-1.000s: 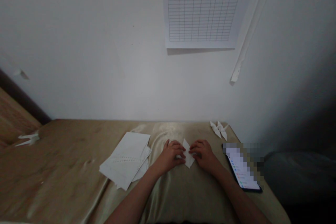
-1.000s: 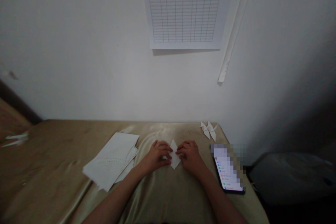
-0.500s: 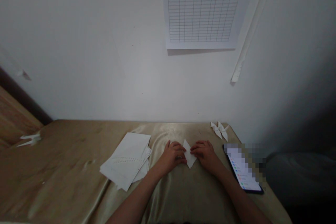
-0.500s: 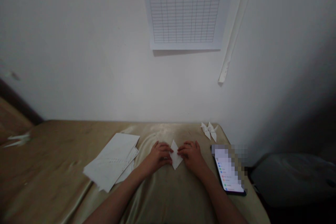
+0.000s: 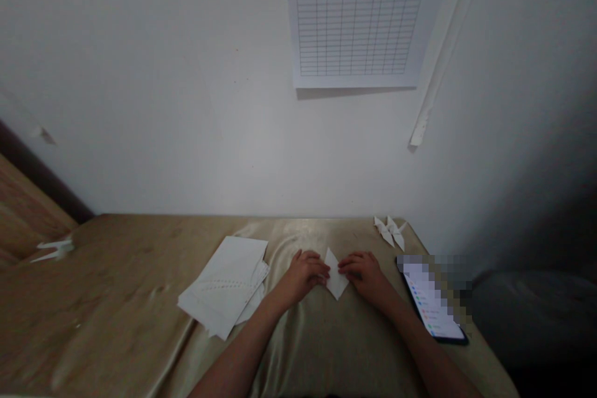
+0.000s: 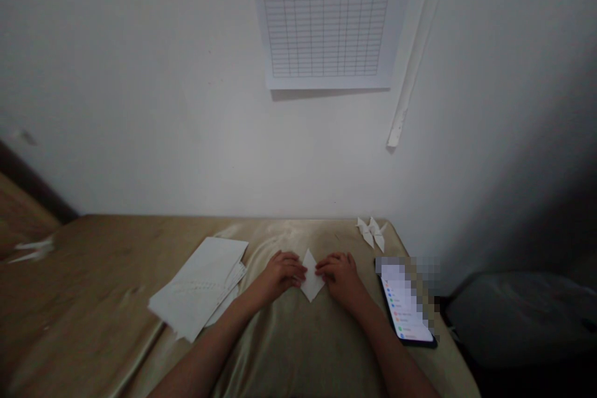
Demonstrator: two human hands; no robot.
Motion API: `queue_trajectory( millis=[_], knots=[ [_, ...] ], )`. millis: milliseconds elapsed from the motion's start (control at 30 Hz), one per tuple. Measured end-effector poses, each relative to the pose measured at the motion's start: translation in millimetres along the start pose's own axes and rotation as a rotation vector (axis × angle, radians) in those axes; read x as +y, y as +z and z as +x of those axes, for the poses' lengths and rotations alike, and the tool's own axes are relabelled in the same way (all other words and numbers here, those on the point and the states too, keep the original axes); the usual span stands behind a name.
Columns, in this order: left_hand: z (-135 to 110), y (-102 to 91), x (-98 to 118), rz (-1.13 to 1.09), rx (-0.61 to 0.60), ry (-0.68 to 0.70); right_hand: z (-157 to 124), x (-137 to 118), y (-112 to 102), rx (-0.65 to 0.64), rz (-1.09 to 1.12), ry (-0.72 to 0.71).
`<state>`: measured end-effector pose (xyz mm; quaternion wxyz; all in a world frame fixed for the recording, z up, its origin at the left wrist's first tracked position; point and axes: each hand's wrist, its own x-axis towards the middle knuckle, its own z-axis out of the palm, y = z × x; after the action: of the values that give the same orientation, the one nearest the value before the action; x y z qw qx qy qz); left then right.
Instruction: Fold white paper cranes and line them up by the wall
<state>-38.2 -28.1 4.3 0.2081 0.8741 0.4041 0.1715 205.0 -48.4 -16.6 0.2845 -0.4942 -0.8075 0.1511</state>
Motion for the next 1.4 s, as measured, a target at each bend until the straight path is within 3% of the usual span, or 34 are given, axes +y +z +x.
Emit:
queue_trajectory(
  millis=[233,600,1400],
  knots=[
    [1,-5.4,-12,0.005,-0.01,-0.002,1,4,4,0.01,0.027,-0.022],
    [1,-1.8,-7,0.019,-0.005,-0.063,0,3,2,-0.017,0.051,0.007],
    [1,-2.8,2,0.02,-0.008,-0.045,0,-7,-6,-0.052,0.052,0.046]
  ],
)
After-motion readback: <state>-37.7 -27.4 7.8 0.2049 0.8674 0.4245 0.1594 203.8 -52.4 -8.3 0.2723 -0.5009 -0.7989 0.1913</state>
